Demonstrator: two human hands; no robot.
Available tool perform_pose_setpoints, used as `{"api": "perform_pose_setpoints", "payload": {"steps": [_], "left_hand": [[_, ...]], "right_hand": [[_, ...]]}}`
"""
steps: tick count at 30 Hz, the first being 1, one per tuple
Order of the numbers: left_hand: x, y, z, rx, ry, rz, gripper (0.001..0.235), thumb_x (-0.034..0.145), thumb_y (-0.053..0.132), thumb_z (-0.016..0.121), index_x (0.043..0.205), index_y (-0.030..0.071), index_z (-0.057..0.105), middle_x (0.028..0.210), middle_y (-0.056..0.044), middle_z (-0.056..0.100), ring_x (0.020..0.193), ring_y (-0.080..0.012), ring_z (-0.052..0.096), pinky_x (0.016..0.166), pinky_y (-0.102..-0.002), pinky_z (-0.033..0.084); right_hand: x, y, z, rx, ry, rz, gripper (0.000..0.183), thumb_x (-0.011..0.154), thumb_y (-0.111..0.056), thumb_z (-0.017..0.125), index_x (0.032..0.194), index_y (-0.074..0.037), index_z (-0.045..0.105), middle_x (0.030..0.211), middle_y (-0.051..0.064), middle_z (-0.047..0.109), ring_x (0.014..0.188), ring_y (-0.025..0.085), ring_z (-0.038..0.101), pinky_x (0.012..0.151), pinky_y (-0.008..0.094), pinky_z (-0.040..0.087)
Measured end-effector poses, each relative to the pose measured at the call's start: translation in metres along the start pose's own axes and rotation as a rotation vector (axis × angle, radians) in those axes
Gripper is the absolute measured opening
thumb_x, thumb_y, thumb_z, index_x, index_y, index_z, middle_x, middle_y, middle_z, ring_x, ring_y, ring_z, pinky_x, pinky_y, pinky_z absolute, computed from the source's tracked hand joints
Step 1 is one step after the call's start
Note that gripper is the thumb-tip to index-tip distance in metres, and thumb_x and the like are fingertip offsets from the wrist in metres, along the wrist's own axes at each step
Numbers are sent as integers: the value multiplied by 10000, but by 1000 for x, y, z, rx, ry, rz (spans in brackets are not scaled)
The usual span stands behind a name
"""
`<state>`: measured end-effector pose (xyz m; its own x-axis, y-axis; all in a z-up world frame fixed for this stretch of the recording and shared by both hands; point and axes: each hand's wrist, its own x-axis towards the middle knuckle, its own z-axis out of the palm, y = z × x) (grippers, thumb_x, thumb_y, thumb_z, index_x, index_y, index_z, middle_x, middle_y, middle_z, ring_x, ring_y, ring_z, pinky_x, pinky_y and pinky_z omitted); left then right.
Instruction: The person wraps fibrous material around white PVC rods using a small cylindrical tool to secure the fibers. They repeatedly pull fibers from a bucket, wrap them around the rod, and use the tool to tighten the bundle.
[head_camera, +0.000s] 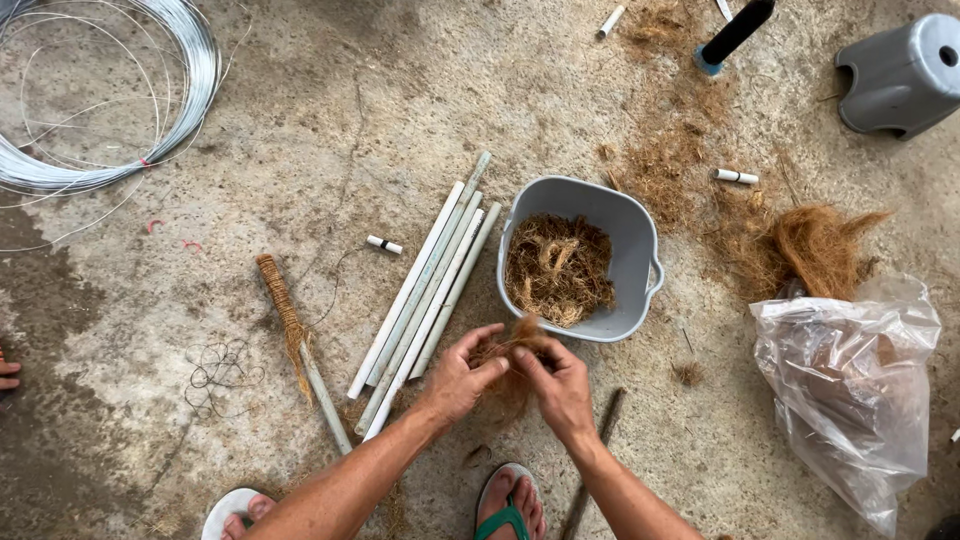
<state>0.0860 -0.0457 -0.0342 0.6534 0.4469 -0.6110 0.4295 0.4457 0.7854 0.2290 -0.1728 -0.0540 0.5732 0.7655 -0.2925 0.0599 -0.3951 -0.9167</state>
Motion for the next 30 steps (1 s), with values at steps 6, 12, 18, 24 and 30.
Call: {"api": "perform_pose_setpoints", "payload": {"steps": [6, 12, 18, 24, 30], "left_hand": [[5, -14, 12, -18, -94, 137, 442, 872, 190, 774, 1289, 121, 646, 1174, -81, 760, 1043, -163, 716, 945, -393, 601], [18, -27, 13, 70, 30, 105, 330, 911, 141, 739, 1239, 134, 701, 1235, -17, 724, 1045, -131, 694, 899, -358, 553], [14, -24, 7, 37, 52, -209, 344, 929, 149, 668, 1273, 161, 673, 1168, -85, 770, 864, -198, 719, 795, -403, 626], [29, -51, 6, 48, 154, -202, 541, 948, 199, 696, 1441, 83, 504, 1342, -189, 621, 1181, -256, 657, 1045, -482, 508], [28, -49, 7, 63, 166, -233, 468, 927, 227, 693, 1365, 92, 605, 1321, -136, 707, 1199, -251, 684, 1080, -461, 492]], "right_hand": [[10, -9, -24, 349, 87, 59, 243, 930, -235, 738, 1053, -27, 714, 959, 91, 729, 877, 201, 674, 800, 377, 597], [25, -20, -55, 496, 204, -86, 157, 966, -166, 727, 1011, -28, 668, 983, 88, 690, 911, 188, 654, 879, 350, 587], [27, -34, -89, 523, 292, -193, 140, 983, -143, 713, 1044, -24, 674, 953, 66, 675, 839, 169, 627, 800, 344, 569], [13, -55, -111, 737, 211, -346, 51, 1064, -62, 667, 1080, -14, 664, 941, 96, 677, 790, 171, 650, 765, 335, 600], [0, -112, -141, 889, 371, -579, 279, 1044, -51, 615, 1310, 33, 642, 1055, 167, 741, 759, 227, 737, 721, 335, 640]]}}
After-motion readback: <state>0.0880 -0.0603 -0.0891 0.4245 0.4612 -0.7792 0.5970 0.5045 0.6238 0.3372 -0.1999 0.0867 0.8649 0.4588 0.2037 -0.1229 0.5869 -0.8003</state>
